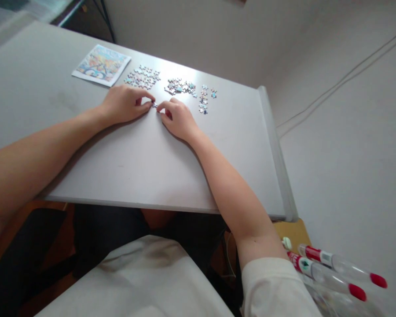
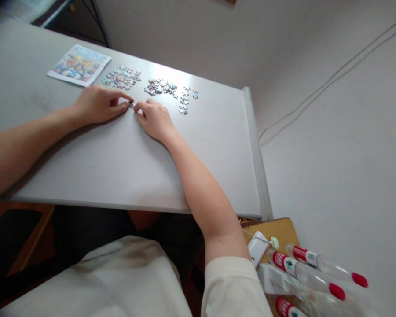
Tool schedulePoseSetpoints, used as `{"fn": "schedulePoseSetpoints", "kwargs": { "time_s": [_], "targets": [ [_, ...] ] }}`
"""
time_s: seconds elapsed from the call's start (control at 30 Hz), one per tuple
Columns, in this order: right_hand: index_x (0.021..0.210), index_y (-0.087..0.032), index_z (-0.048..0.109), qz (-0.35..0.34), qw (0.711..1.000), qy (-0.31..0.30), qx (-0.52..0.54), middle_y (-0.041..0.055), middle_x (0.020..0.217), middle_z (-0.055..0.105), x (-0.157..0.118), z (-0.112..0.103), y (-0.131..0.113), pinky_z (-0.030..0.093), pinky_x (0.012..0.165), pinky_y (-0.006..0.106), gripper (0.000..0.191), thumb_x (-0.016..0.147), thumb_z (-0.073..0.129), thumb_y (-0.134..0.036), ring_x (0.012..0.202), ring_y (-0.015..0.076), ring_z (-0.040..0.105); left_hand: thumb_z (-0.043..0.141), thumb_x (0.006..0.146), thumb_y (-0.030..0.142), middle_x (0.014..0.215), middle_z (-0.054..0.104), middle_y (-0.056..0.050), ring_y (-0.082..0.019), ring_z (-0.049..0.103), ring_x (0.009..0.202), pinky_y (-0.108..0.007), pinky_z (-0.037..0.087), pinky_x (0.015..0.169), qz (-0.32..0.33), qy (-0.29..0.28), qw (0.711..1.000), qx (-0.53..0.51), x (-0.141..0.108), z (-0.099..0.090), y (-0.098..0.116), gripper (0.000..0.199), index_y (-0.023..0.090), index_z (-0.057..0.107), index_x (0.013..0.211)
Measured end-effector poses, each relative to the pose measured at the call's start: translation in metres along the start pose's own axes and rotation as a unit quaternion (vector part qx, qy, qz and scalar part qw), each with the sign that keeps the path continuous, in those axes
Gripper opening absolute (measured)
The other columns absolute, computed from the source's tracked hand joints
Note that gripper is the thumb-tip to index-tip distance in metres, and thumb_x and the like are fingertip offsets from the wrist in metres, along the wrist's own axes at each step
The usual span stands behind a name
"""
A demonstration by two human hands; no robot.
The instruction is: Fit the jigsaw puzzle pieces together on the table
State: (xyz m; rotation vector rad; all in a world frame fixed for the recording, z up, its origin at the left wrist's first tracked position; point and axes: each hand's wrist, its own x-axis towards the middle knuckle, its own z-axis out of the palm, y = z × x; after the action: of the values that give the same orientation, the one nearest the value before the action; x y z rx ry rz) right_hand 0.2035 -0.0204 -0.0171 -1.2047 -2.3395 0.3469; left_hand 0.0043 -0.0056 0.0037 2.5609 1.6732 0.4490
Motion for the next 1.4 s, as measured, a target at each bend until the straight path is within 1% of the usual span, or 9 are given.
{"fn": "schedulePoseSetpoints", "kwargs": {
  "time_s": [0.07,0.2,0.4,0.5,0.8,1.07,1.27,1.4],
  "targets": [
    [0.105,-0.017,0.063,0.009,1.0,0.005,-0.001,0.0034,0.089,0.053,-0.001,-0.002,-0.002,0.04,0.089,0.032,0.026,0.093,0.041,-0.024,0.092,0.0158,0.053,0.048,0.088,0.042,0.079,0.066,0.001,-0.014,0.06,0.078,-0.025,0.04,0.076,-0.009,0.003,1.0,0.0,0.001,0.0,-0.001,0.039,0.026,0.069,0.116],
    [0.101,-0.019,0.066,0.023,1.0,0.015,0.012,0.0027,0.084,0.053,-0.003,-0.006,-0.007,0.041,0.084,0.03,0.022,0.09,0.048,-0.022,0.084,0.0152,0.052,0.046,0.086,0.044,0.076,0.068,0.001,-0.016,0.063,0.077,-0.024,0.041,0.073,-0.005,0.0,1.0,-0.008,0.002,0.0,-0.001,0.041,0.027,0.07,0.115],
    [0.098,-0.021,0.069,0.035,0.999,0.014,0.03,0.0016,0.081,0.054,-0.004,-0.01,-0.012,0.041,0.081,0.029,0.021,0.087,0.051,-0.021,0.078,0.0141,0.051,0.044,0.086,0.046,0.074,0.069,0.001,-0.016,0.064,0.071,-0.023,0.04,0.066,0.008,-0.001,1.0,-0.011,0.001,0.0,-0.003,0.042,0.029,0.07,0.115],
    [0.098,-0.022,0.069,0.041,0.999,0.015,0.032,0.0016,0.082,0.054,-0.004,-0.011,-0.013,0.041,0.081,0.028,0.021,0.087,0.051,-0.02,0.078,0.0139,0.051,0.043,0.087,0.046,0.074,0.069,0.001,-0.016,0.064,0.071,-0.023,0.04,0.064,0.007,-0.004,1.0,-0.011,0.001,0.0,-0.003,0.042,0.03,0.069,0.115],
    [0.099,-0.023,0.069,0.04,0.998,0.018,0.038,0.0008,0.082,0.054,-0.006,-0.01,-0.011,0.042,0.08,0.027,0.022,0.086,0.052,-0.022,0.077,0.0132,0.052,0.04,0.089,0.049,0.081,0.072,-0.002,-0.019,0.067,0.08,-0.024,0.042,0.068,0.003,-0.007,1.0,-0.007,-0.001,-0.004,0.0,0.042,0.031,0.069,0.114],
    [0.098,-0.022,0.07,0.039,0.998,0.021,0.035,0.0015,0.084,0.056,-0.006,-0.013,-0.014,0.041,0.08,0.027,0.023,0.086,0.051,-0.022,0.079,0.0138,0.052,0.041,0.088,0.046,0.079,0.071,0.0,-0.018,0.065,0.076,-0.023,0.04,0.064,0.012,-0.012,1.0,-0.014,0.0,-0.004,-0.001,0.041,0.031,0.068,0.116],
    [0.099,-0.022,0.07,0.039,0.999,0.018,0.033,0.0021,0.085,0.056,-0.006,-0.014,-0.013,0.041,0.081,0.026,0.023,0.087,0.05,-0.022,0.081,0.0141,0.053,0.041,0.089,0.047,0.079,0.071,0.0,-0.018,0.065,0.076,-0.024,0.038,0.062,0.015,-0.01,1.0,-0.017,0.0,-0.005,-0.001,0.042,0.03,0.068,0.116],
    [0.099,-0.022,0.07,0.038,0.999,0.016,0.031,0.0019,0.083,0.056,-0.006,-0.013,-0.013,0.041,0.081,0.026,0.023,0.087,0.051,-0.022,0.08,0.0139,0.052,0.042,0.088,0.046,0.075,0.069,0.0,-0.017,0.064,0.072,-0.023,0.037,0.06,0.014,-0.009,1.0,-0.017,0.0,-0.004,-0.002,0.041,0.03,0.068,0.115]
  ]
}}
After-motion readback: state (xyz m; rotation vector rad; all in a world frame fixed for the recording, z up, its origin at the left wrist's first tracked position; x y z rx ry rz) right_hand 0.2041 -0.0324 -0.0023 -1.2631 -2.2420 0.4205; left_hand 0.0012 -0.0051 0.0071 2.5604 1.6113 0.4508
